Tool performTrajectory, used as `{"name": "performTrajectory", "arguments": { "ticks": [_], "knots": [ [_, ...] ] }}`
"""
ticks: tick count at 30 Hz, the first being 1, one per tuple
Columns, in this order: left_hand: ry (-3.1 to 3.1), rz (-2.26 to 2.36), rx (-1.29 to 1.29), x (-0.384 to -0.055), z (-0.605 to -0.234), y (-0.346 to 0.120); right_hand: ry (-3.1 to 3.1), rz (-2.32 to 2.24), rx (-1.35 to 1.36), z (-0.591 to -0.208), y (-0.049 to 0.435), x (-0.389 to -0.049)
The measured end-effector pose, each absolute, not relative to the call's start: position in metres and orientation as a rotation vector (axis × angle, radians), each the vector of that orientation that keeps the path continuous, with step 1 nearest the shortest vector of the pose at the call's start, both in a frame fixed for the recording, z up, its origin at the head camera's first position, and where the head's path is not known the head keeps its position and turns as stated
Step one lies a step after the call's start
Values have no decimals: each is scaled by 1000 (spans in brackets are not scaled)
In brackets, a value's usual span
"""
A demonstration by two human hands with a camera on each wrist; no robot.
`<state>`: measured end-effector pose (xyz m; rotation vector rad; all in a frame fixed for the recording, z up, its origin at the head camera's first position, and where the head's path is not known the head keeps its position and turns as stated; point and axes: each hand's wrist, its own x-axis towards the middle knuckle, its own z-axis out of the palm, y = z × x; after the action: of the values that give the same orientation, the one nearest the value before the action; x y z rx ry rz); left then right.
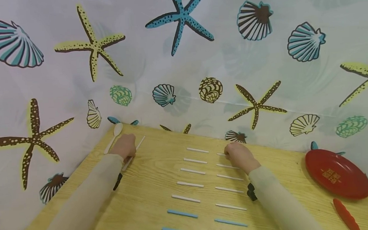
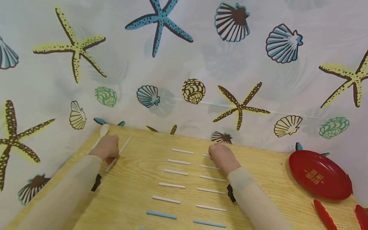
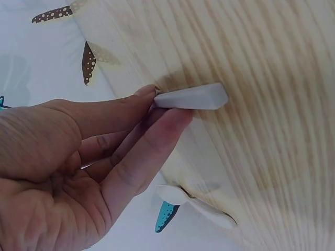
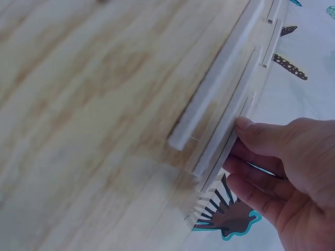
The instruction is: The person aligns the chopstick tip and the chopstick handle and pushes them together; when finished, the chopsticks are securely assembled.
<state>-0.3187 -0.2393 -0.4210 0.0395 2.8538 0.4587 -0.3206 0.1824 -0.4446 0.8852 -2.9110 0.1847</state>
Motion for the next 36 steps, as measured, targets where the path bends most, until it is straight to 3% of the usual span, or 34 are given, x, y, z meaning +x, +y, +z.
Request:
{"name": "performTrajectory", "arguments": {
  "ticks": [7,13,27,36],
  "knots": [
    [2985,344,98,-313,-413,-233,-2919,130,824,-447,180,-321],
    [3197,109,208,-309,-398,-191,-2936,102,783,-446,179,-321],
    [2981,248,963,-336,-409,-90,-2860,65,837,-448,177,-321],
    [2941,225,902,-344,-418,-64,-2828,50,831,-451,176,-322]
  ]
}}
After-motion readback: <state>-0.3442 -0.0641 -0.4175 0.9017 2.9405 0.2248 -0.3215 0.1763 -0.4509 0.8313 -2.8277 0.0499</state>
